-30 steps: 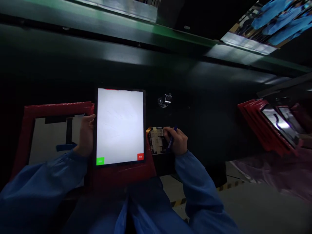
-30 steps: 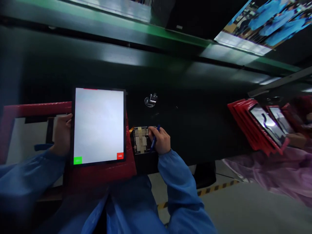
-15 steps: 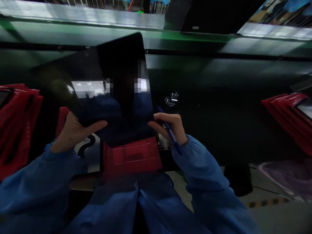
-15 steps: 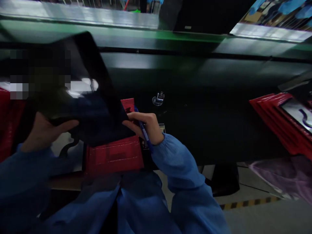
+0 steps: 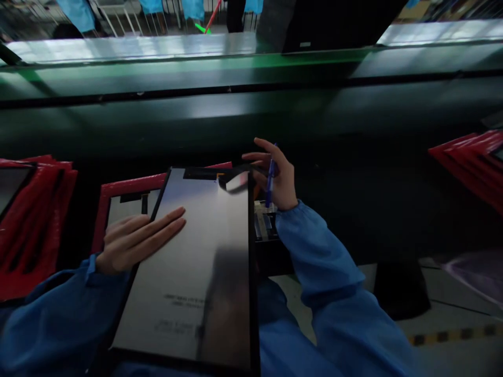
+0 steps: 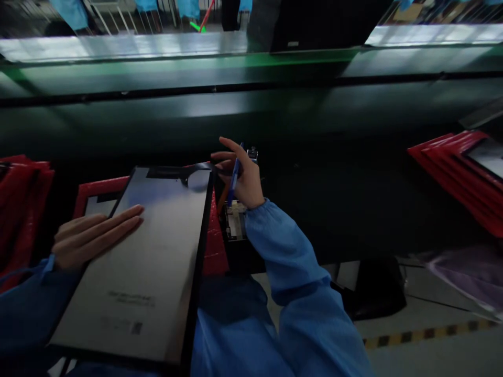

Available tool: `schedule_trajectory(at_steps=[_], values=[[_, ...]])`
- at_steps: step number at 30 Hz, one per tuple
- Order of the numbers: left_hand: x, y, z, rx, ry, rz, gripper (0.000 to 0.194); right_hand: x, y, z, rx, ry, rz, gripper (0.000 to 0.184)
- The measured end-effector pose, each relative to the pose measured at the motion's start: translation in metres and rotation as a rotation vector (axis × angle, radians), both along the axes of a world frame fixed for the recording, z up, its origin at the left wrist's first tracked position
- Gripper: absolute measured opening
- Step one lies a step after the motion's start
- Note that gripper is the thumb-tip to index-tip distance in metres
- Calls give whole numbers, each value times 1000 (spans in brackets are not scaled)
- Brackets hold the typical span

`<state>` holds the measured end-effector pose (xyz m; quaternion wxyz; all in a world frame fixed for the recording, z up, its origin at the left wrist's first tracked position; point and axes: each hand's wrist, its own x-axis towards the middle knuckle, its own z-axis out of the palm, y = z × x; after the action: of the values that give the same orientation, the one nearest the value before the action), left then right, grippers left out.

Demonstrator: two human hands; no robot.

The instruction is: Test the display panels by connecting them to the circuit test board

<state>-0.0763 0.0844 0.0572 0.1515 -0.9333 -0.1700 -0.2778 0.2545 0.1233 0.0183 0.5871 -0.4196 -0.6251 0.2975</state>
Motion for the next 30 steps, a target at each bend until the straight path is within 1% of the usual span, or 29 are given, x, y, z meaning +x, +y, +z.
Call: schedule_trajectory(at_steps=[2,3,5,7,9,11,12,14,16,17,18,19,21,22,24,25,27,28,30], values=[[4,4,-15,-8,-23,4,66,15,0,-1,-164,146,123,29],[6,6,-24,-29,-25,20,65,22,-1,-2,-214,184,169,28],[10,11,-40,-76,-9,47,65,34,-3,-2,-272,215,267,37],[14,14,-52,-76,36,51,68,40,-7,0,-316,219,354,39],[16,15,-59,-36,109,65,73,41,-12,4,-358,191,414,36],[15,13,-61,2,209,105,77,40,-17,8,-382,144,437,35],[13,10,-61,-4,262,143,78,39,-19,11,-392,125,450,34],[7,4,-58,-85,356,259,82,37,-23,13,-403,102,475,34],[3,-3,-52,-229,385,398,82,32,-27,13,-403,81,493,32],[4,-7,-49,-308,347,455,79,28,-28,11,-404,68,501,31],[7,-10,-45,-399,273,490,74,22,-30,9,-404,53,513,30],[13,-14,-41,-505,166,500,66,16,-31,7,-403,29,530,28],[33,-19,-35,-776,-77,460,51,2,-34,0,-387,-58,549,25],[46,-20,-33,-930,-180,424,49,-5,-36,-4,-369,-114,546,24],[72,-20,-32,-1240,-289,374,52,-15,-38,-12,-319,-219,522,23],[83,-18,-33,-1362,-327,354,54,-19,-39,-15,-294,-255,509,22],[99,-15,-37,-1525,-397,316,51,-22,-39,-19,-264,-296,495,21],[103,-13,-39,-1563,-435,307,46,-21,-39,-20,-261,-308,492,23],[107,-10,-43,-1584,-512,333,36,-19,-38,-20,-272,-306,503,27]])
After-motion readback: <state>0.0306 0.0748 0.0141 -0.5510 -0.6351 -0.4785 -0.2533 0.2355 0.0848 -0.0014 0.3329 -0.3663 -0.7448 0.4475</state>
